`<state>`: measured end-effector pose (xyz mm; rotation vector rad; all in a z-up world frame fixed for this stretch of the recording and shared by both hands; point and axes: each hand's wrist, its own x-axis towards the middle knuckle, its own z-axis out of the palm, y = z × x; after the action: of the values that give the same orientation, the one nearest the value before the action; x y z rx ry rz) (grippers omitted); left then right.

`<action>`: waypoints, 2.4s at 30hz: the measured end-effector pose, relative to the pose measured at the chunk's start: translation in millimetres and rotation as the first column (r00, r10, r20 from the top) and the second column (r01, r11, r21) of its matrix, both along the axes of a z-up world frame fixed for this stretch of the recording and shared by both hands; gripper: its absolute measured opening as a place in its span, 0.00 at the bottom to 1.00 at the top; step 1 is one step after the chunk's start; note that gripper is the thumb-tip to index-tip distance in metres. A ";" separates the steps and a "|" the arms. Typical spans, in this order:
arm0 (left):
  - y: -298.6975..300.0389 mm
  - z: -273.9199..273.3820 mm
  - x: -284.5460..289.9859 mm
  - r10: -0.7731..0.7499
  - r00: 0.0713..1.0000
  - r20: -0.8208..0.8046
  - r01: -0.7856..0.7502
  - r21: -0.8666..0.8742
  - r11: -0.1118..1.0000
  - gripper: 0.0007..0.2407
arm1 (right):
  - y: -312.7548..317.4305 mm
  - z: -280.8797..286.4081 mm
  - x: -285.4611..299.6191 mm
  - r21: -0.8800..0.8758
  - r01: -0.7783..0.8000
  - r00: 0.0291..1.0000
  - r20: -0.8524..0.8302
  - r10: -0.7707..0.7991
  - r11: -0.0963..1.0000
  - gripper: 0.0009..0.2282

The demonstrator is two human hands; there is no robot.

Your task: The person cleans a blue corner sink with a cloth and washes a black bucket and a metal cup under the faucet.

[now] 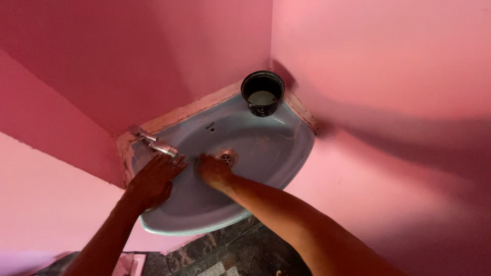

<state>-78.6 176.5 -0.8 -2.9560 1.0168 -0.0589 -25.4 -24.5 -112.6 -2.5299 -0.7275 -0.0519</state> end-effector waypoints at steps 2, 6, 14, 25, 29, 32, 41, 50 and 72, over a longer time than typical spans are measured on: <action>-0.4 -4.0 -1.0 0.022 0.999 -0.033 -0.023 -0.041 0.999 0.29 | -0.1 0.8 8.8 -0.036 0.050 0.999 -0.007 -0.050 0.998 0.09; 1.2 -4.8 3.8 -0.073 0.996 0.054 0.084 -0.249 0.965 0.27 | 34.0 -12.6 -38.6 0.039 -0.226 0.969 -0.096 0.229 0.973 0.09; 8.4 -16.2 4.3 -0.030 0.999 0.022 0.035 -0.261 0.965 0.20 | 23.2 -10.7 -9.9 -0.040 -0.077 0.993 -0.096 0.073 0.996 0.09; 16.7 -23.4 3.6 -0.054 0.997 0.064 0.071 -0.311 0.948 0.20 | 30.7 -9.6 -39.8 0.004 -0.266 0.947 -0.184 0.263 0.964 0.08; 26.3 -19.7 -1.1 -0.058 0.993 0.106 0.093 -0.363 0.927 0.21 | 27.9 7.2 -31.2 0.047 -0.267 0.943 -0.193 0.271 0.962 0.08; 17.4 -17.9 1.7 -0.027 0.986 0.163 0.089 -0.383 0.920 0.20 | 35.7 22.4 -57.4 0.057 -0.178 0.958 -0.216 0.186 0.982 0.07; 25.3 -21.7 2.2 0.034 0.913 0.407 0.087 -0.273 0.958 0.06 | 84.2 58.2 -57.6 0.703 0.198 0.957 0.013 -0.291 0.683 0.04; 16.7 -7.4 -16.5 0.302 0.921 0.248 -0.003 -0.768 0.641 0.09 | 90.8 56.8 -65.2 0.643 0.022 0.956 0.212 -0.205 0.765 0.07; 18.8 -39.0 20.7 0.448 0.894 0.018 -0.268 -0.779 0.567 0.30 | 61.3 37.0 12.3 0.470 0.131 0.924 0.261 -0.280 0.873 0.07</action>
<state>-57.8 195.4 -39.7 -3.6979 0.3465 -1.0404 -13.1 36.7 -75.6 -2.1570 -0.4826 -0.6489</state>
